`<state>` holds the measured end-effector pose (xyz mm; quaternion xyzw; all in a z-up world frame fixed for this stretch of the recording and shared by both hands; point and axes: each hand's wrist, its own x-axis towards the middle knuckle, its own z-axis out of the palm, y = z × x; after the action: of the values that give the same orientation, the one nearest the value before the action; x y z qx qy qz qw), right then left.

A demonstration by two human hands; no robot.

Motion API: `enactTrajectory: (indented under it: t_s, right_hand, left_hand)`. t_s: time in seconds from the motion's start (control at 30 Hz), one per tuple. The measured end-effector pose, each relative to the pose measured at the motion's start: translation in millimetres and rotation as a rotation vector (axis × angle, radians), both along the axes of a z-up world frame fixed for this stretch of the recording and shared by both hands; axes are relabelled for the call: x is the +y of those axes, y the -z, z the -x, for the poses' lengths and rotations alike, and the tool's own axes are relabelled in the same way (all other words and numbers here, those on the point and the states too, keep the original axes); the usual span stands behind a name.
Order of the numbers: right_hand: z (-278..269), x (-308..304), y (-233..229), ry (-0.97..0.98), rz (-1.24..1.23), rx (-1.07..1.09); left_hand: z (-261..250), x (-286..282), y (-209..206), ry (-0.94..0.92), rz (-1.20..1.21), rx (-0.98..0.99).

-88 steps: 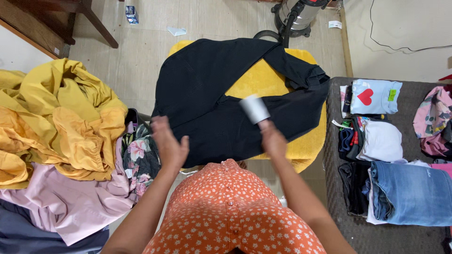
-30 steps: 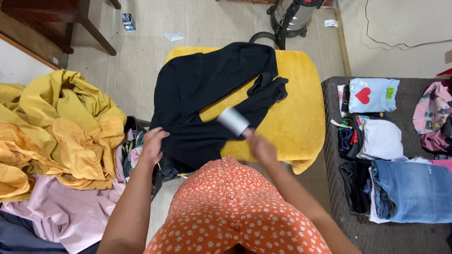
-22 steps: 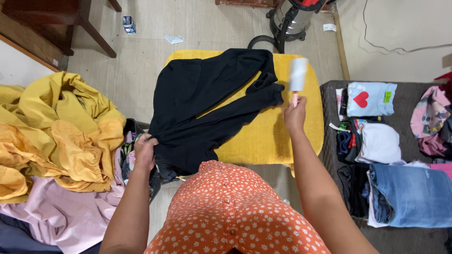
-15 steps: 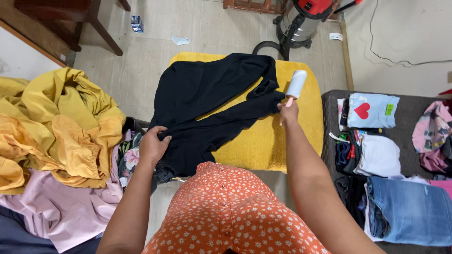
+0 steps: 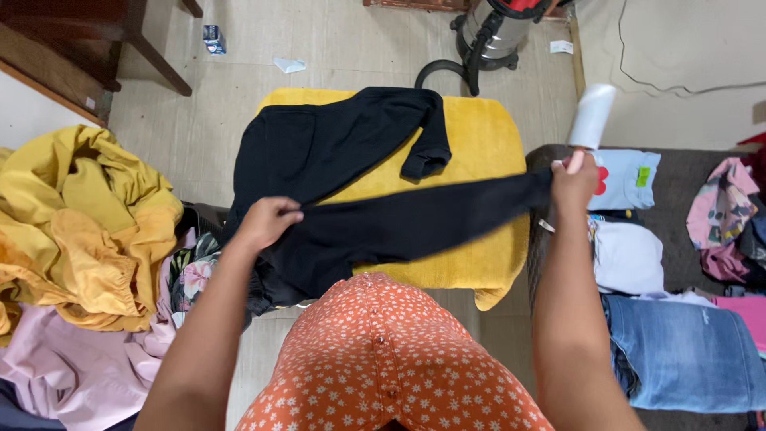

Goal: The person uses a lint roller to remove lint from a pair of black trousers laid out on a yellow surface, turning the trousers over and rolling the roller across different sections.

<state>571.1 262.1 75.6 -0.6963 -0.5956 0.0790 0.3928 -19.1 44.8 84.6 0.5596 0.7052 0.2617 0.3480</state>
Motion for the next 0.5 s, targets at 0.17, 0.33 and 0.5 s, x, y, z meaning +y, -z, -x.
enactTrajectory:
  t_s: [0.17, 0.33, 0.5]
  right_hand:
    - [61.8, -53.5, -12.9, 0.035, 0.185, -0.051]
    - [173.9, -189.6, 32.6, -0.292, 0.471, -0.018]
    - [173.7, -266.0, 52.5, -0.689, 0.714, -0.088]
  left_hand:
    - [-72.5, 8.2, -13.5, 0.172, -0.295, 0.461]
    - [-97.1, -25.7, 10.4, 0.46, 0.11, 0.608]
    - [-81.6, -26.8, 21.4, 0.497, 0.394, 0.647]
